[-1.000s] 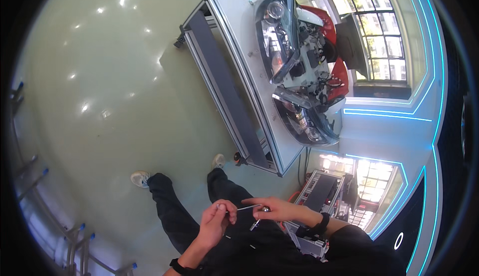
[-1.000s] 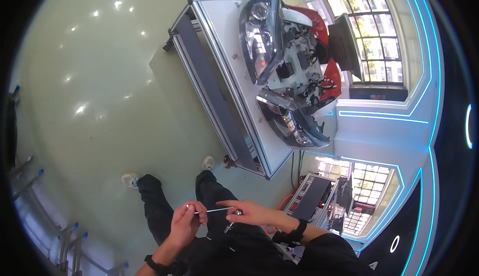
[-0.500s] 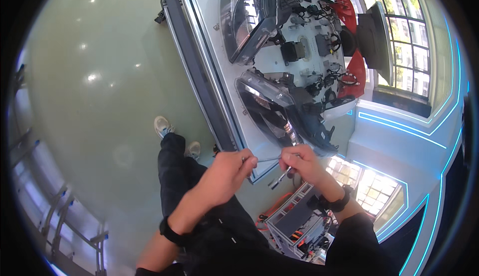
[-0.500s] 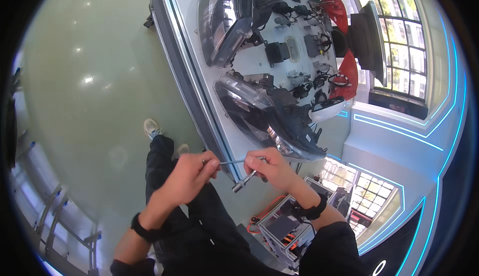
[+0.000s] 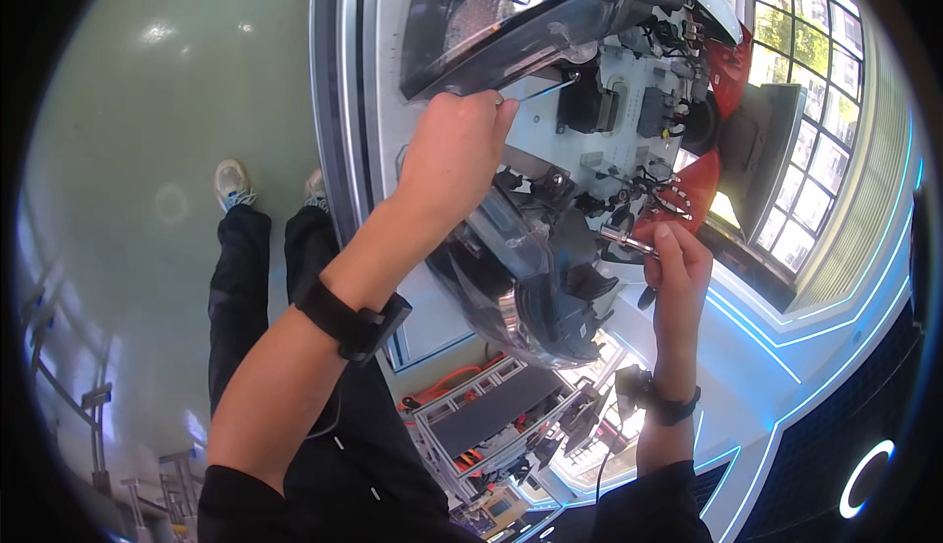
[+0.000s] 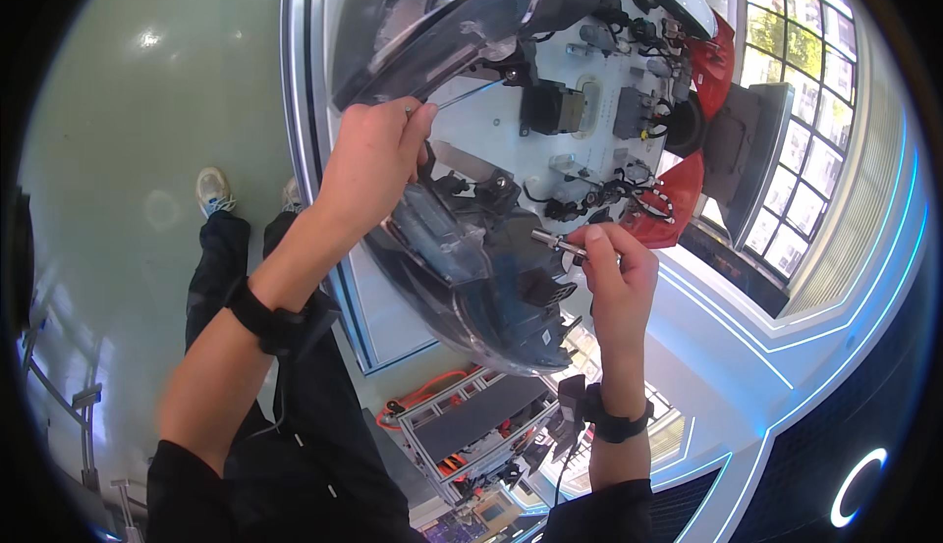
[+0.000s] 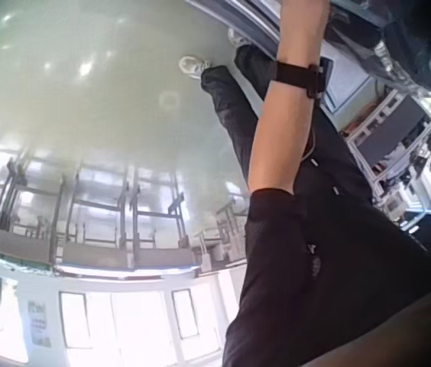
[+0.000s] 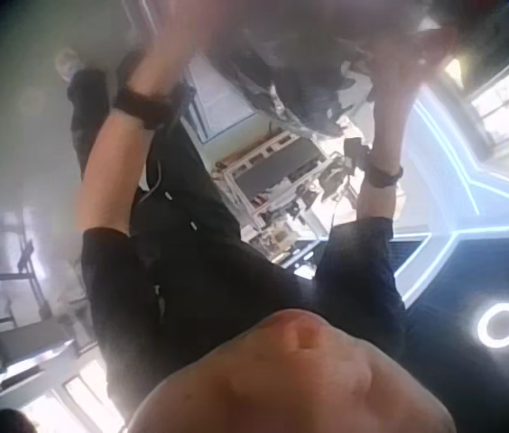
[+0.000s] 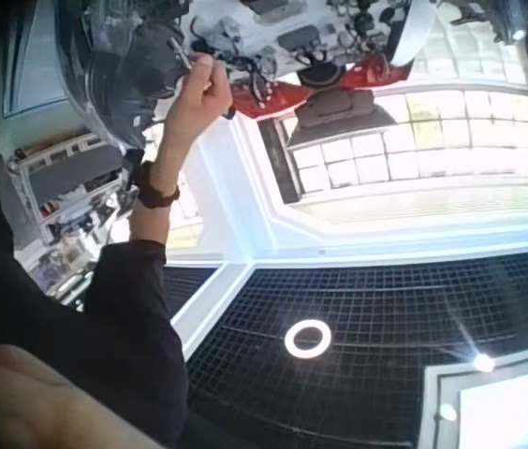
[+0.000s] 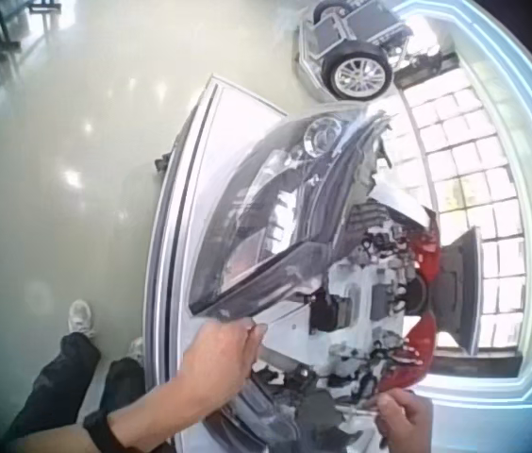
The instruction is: Assemble and secure components of a car headlight assembly using a socket wrench.
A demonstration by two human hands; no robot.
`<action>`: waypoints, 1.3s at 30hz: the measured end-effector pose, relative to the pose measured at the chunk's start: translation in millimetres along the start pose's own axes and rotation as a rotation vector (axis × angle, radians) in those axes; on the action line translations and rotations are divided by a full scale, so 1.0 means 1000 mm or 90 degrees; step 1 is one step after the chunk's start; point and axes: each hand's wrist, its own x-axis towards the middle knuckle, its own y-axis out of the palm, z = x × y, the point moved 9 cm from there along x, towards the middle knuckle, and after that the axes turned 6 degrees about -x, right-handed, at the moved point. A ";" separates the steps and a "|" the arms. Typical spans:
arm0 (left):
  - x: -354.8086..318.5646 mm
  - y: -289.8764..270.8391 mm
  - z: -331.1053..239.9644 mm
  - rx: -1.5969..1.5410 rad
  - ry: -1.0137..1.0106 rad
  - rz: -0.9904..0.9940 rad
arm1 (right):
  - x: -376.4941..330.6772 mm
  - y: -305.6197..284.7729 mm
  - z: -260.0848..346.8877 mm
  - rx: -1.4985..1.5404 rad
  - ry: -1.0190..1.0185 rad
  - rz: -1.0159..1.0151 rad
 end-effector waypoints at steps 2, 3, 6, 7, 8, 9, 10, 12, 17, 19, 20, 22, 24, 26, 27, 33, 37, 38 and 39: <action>0.007 0.015 0.007 0.005 0.003 -0.040 | 0.011 -0.009 -0.010 -0.035 -0.038 -0.037; 0.008 0.020 0.008 0.000 0.002 -0.064 | 0.017 -0.011 -0.017 -0.014 -0.036 -0.038; 0.013 0.027 0.008 0.003 0.003 -0.094 | 0.036 -0.011 -0.031 0.042 -0.051 -0.029; 0.010 0.027 0.009 0.020 -0.027 -0.092 | 0.041 -0.011 -0.034 0.017 -0.065 -0.022; 0.008 0.027 0.012 0.036 -0.056 -0.091 | 0.045 -0.010 -0.036 -0.008 -0.080 -0.016; 0.007 0.026 0.014 0.038 -0.057 -0.094 | 0.050 -0.009 -0.037 -0.010 -0.079 -0.009; 0.006 0.026 0.014 0.060 -0.036 -0.093 | 0.055 -0.009 -0.039 -0.009 -0.080 -0.005; 0.008 0.023 0.015 0.086 -0.017 -0.096 | 0.062 -0.005 -0.042 0.041 -0.065 0.020; 0.009 0.023 0.010 0.147 0.029 -0.086 | 0.070 0.008 -0.036 0.006 -0.104 0.004; 0.009 0.021 0.012 0.144 0.043 -0.097 | 0.071 0.013 -0.038 0.015 -0.114 0.017; 0.008 0.021 0.010 0.140 0.060 -0.108 | 0.072 0.014 -0.040 0.013 -0.113 0.018; 0.011 0.021 0.012 0.125 0.027 -0.098 | 0.075 0.011 -0.039 0.053 -0.136 0.004; 0.013 0.020 0.009 0.113 -0.004 -0.087 | 0.082 0.006 -0.041 0.078 -0.139 -0.007; 0.015 0.021 0.013 0.049 -0.081 -0.067 | 0.091 -0.004 -0.040 0.095 -0.138 -0.056; 0.015 0.022 0.015 0.052 -0.080 -0.066 | 0.095 -0.005 -0.037 0.094 -0.157 -0.059; 0.021 0.019 -0.033 0.404 0.099 -0.148 | 0.107 -0.002 -0.023 0.147 -0.190 -0.062; 0.020 0.020 -0.030 0.411 0.072 -0.081 | 0.110 0.005 -0.025 0.171 -0.195 -0.056; 0.017 0.021 -0.025 0.417 0.053 -0.058 | 0.110 0.008 -0.027 0.168 -0.191 -0.039; 0.015 0.023 -0.024 0.418 0.055 -0.058 | 0.111 0.012 -0.027 0.164 -0.187 -0.021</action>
